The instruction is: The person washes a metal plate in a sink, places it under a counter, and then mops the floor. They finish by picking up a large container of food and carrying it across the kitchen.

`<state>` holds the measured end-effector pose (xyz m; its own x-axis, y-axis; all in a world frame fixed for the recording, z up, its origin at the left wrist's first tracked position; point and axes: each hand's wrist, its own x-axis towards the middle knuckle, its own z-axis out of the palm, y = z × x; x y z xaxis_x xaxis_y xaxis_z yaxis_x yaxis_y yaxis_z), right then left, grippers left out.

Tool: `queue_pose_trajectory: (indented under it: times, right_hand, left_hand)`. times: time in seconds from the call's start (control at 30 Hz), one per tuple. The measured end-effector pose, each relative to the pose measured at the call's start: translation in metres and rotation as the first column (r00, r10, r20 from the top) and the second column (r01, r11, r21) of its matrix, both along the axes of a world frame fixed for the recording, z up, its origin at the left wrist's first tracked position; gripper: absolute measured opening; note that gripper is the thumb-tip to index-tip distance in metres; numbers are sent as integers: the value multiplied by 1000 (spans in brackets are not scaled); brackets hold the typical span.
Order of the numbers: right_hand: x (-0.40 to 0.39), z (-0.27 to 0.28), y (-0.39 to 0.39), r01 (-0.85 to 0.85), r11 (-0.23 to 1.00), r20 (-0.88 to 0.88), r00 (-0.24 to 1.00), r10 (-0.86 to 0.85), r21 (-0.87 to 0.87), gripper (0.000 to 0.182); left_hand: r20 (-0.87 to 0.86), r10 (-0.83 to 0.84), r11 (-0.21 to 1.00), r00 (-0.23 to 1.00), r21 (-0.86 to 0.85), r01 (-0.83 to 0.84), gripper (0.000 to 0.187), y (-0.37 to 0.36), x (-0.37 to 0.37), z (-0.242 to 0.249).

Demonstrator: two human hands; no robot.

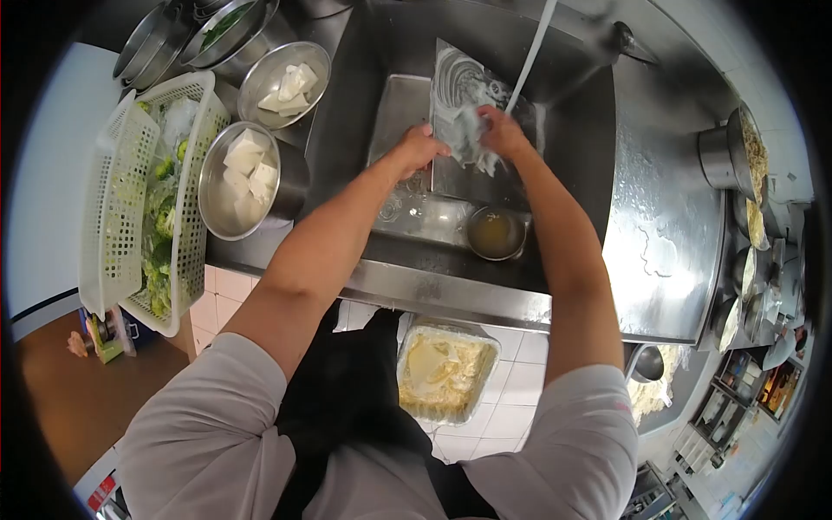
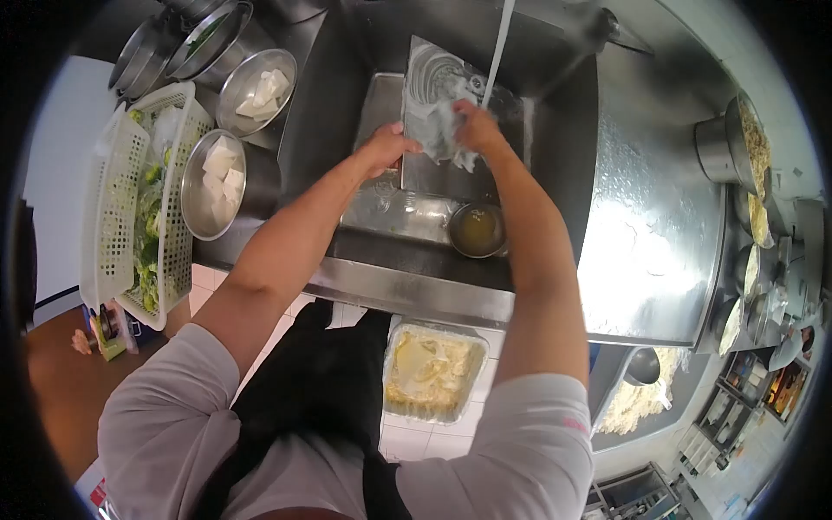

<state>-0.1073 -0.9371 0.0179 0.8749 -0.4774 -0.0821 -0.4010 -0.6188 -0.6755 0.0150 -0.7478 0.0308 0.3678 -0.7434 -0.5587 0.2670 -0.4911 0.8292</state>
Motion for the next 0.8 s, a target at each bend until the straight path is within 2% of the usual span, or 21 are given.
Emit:
queue_pose_trajectory:
  times: [0.03, 0.07, 0.1, 0.17, 0.2, 0.27, 0.3, 0.33, 0.43, 0.47, 0.5, 0.57, 0.6, 0.7, 0.73, 0.8]
  right_hand:
    - [2, -8, -7, 101, 994, -41, 994, -103, -37, 52]
    - [10, -22, -6, 120, 990, 26, 993, -119, -71, 52]
    - [14, -24, 8, 52, 997, 59, 997, -49, -57, 51]
    - [15, -9, 43, -72, 997, 117, 990, 76, -34, 50]
    - [3, 23, 65, -122, 992, -28, 992, 123, 17, 47]
    - [-1, -13, 52, -120, 993, -75, 990, 119, -8, 46]
    - [-7, -13, 49, -111, 994, -103, 989, 108, -19, 45]
    - [-9, -12, 41, -15, 1000, -142, 990, 11, -26, 43]
    - [1, -14, 59, -120, 984, 81, 988, 131, -131, 45]
    - [0, -4, 81, -188, 978, 119, 973, 198, -93, 44]
    - [-12, 2, 92, -223, 973, 51, 973, 226, -62, 44]
    - [-30, 13, 108, -298, 955, -80, 952, 297, -1, 43]
    - [-40, -11, 91, -299, 954, -128, 946, 298, 10, 40]
    - [-49, -18, 55, -20, 999, -329, 944, 7, -35, 39]
    - [-40, -20, 61, 15, 999, -272, 962, -25, -40, 42]
    - [-27, -18, 104, -146, 985, -37, 989, 143, -97, 45]
  left_hand:
    - [-19, 66, 998, 998, 13, -66, 40, -1, -3, 6]
    - [-35, 135, 990, 990, 30, -134, 45, -3, -5, 13]
    - [-53, 205, 978, 977, 54, -202, 50, 0, -9, 16]
    - [-213, 355, 935, 910, 75, -347, 60, 4, -3, 9]
    - [-285, 429, 902, 857, 91, -422, 65, 3, 6, 5]
    - [-250, 459, 887, 852, 71, -457, 69, 0, 19, -40]
    - [-236, 468, 882, 852, 64, -467, 72, 0, 13, -41]
    - [-265, 471, 878, 841, 55, -475, 72, 0, 10, -42]
    - [-366, 505, 852, 782, 71, -518, 71, 0, -1, -22]
    - [-401, 524, 841, 751, 104, -531, 70, 3, -5, -5]
    - [-428, 544, 827, 722, 125, -549, 70, 4, -2, 6]
    - [-275, 557, 828, 783, 117, -548, 68, 3, 16, -40]
    - [-194, 552, 834, 811, 114, -541, 68, 2, 22, -56]
    - [-388, 520, 829, 761, 16, -558, 67, 0, 14, -50]
    - [-330, 547, 827, 769, 68, -559, 68, -1, 19, -44]
    - [-223, 573, 819, 789, 192, -540, 68, -3, 13, -40]
